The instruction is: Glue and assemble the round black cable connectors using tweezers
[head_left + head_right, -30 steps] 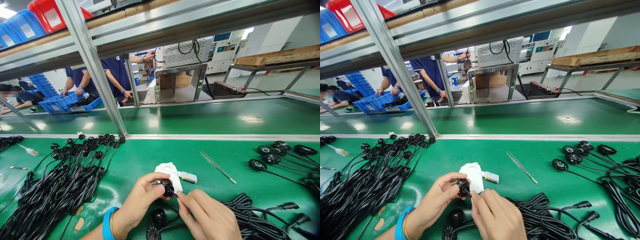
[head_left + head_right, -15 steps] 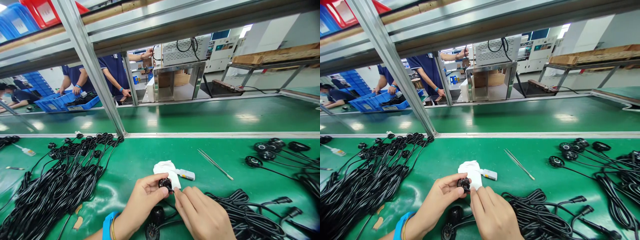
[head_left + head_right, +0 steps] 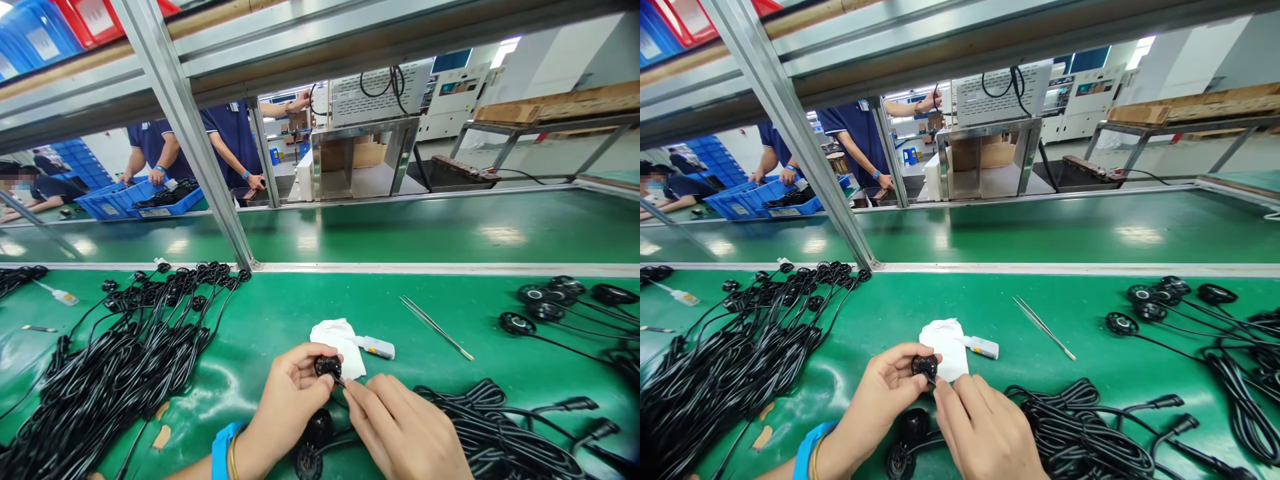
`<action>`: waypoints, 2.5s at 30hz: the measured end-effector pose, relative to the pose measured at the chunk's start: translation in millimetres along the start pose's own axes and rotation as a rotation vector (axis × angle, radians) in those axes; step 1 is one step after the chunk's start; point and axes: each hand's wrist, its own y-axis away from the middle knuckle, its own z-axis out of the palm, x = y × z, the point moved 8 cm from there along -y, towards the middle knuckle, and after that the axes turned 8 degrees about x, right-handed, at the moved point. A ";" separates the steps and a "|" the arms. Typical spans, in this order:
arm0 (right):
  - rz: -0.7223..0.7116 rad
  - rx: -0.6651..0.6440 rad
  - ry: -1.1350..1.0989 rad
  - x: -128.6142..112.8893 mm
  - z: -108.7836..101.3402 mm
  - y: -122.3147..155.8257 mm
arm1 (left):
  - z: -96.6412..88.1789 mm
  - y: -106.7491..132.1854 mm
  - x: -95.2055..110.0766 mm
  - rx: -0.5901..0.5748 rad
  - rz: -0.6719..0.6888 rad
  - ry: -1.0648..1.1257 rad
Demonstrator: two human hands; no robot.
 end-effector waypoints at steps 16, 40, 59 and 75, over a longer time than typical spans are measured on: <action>0.082 0.005 -0.125 -0.4 3.2 3.8 | 0.9 4.9 2.7 0.009 0.074 -0.273; 0.089 0.078 -0.068 4.6 -3.3 1.9 | 8.6 11.3 -3.3 -0.087 0.076 -0.148; 0.197 0.035 -0.129 19.7 1.4 1.2 | 10.0 6.1 11.1 -0.110 0.055 0.063; 0.133 0.078 -0.165 12.8 -4.7 -0.6 | 12.9 9.5 6.8 -0.179 0.006 0.122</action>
